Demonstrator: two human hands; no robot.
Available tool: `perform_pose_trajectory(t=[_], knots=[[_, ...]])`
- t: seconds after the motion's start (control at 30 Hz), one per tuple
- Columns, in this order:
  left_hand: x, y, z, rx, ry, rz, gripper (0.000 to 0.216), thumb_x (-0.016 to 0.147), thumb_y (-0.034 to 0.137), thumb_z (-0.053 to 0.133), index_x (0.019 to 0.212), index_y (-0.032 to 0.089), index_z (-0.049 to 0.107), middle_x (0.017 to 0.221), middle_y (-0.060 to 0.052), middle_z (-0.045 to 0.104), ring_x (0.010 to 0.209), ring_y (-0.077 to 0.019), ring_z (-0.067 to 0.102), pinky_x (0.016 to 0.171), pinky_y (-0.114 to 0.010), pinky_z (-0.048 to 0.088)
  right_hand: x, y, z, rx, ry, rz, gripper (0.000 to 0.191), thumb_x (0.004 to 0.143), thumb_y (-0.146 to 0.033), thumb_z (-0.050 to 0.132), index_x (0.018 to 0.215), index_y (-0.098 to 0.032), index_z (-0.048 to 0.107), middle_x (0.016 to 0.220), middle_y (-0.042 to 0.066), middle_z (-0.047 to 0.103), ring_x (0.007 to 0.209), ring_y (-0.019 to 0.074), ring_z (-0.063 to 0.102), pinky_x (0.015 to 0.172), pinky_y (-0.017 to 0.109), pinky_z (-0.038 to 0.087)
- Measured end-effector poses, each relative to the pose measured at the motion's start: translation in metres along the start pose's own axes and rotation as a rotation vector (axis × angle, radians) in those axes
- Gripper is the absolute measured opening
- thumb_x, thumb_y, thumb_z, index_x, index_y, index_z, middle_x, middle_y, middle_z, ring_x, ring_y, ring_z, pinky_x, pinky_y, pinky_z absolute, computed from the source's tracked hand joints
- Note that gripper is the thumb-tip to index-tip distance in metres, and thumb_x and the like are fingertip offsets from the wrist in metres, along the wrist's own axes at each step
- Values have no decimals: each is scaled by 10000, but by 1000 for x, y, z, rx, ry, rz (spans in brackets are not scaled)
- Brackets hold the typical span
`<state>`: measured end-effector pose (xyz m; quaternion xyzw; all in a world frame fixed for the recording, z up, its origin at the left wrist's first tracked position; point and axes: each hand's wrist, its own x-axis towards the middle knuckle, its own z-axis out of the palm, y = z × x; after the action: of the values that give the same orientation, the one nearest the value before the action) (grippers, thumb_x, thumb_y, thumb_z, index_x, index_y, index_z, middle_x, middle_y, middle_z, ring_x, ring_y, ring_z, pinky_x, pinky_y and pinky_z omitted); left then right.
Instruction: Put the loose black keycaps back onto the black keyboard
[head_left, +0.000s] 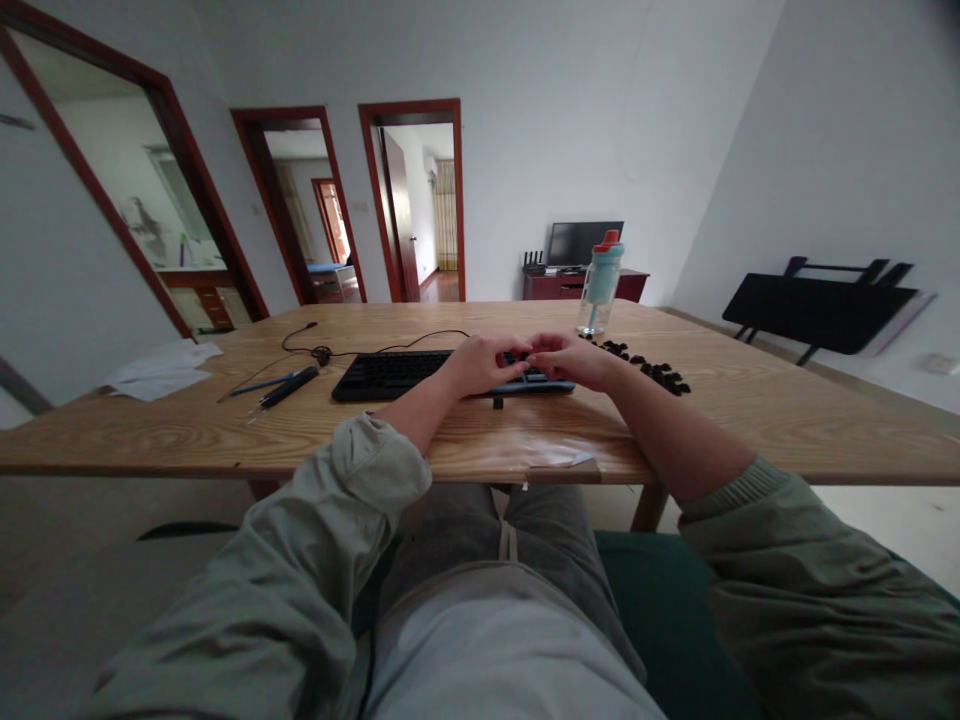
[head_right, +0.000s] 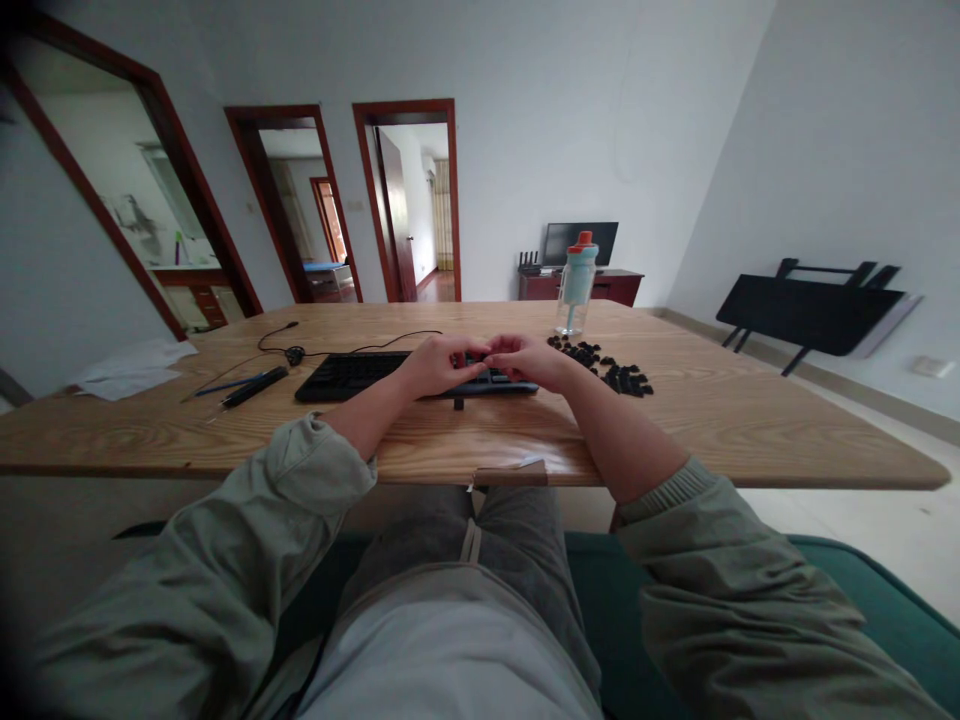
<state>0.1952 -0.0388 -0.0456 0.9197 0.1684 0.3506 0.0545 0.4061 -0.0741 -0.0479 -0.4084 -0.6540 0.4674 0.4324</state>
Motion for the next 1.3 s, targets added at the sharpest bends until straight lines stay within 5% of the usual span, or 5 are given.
perform_pose_trajectory(t=[0.4,0.63,0.97,1.13,1.3], knots=[[2,2,6,-33,11,-94,269,808,291,690,1052,177,692,935,-29,728,677,-127,612,679,-269,494,-6,-5,-31,-31,202,-35,285,719,-355,767,942,-197,686,881,31,690,569,74,472,487,222,351],[6,4,9,94,-10,2,229,834,271,674,1048,203,722,949,-37,728,810,-171,647,776,-294,497,-20,-13,-29,-326,-68,120,334,743,-479,745,920,-196,727,788,32,684,561,100,493,483,241,344],[13,9,26,195,-126,112,147,855,267,646,968,230,733,982,-49,708,919,-198,663,818,-300,498,-17,-12,-30,-528,-124,132,265,713,-454,745,797,-205,704,695,18,620,618,133,524,523,244,388],[17,6,31,140,-51,78,267,866,235,628,1125,252,695,1015,-25,725,937,-189,663,854,-301,491,-18,-11,-36,-550,-86,107,246,743,-451,723,815,-220,679,693,-1,605,589,119,494,506,245,348],[21,5,36,143,-40,89,194,878,236,621,1053,228,705,1019,-31,735,936,-190,667,840,-298,486,-19,-13,-31,-545,-104,62,350,707,-493,762,865,-198,662,731,10,620,613,125,509,527,248,360]])
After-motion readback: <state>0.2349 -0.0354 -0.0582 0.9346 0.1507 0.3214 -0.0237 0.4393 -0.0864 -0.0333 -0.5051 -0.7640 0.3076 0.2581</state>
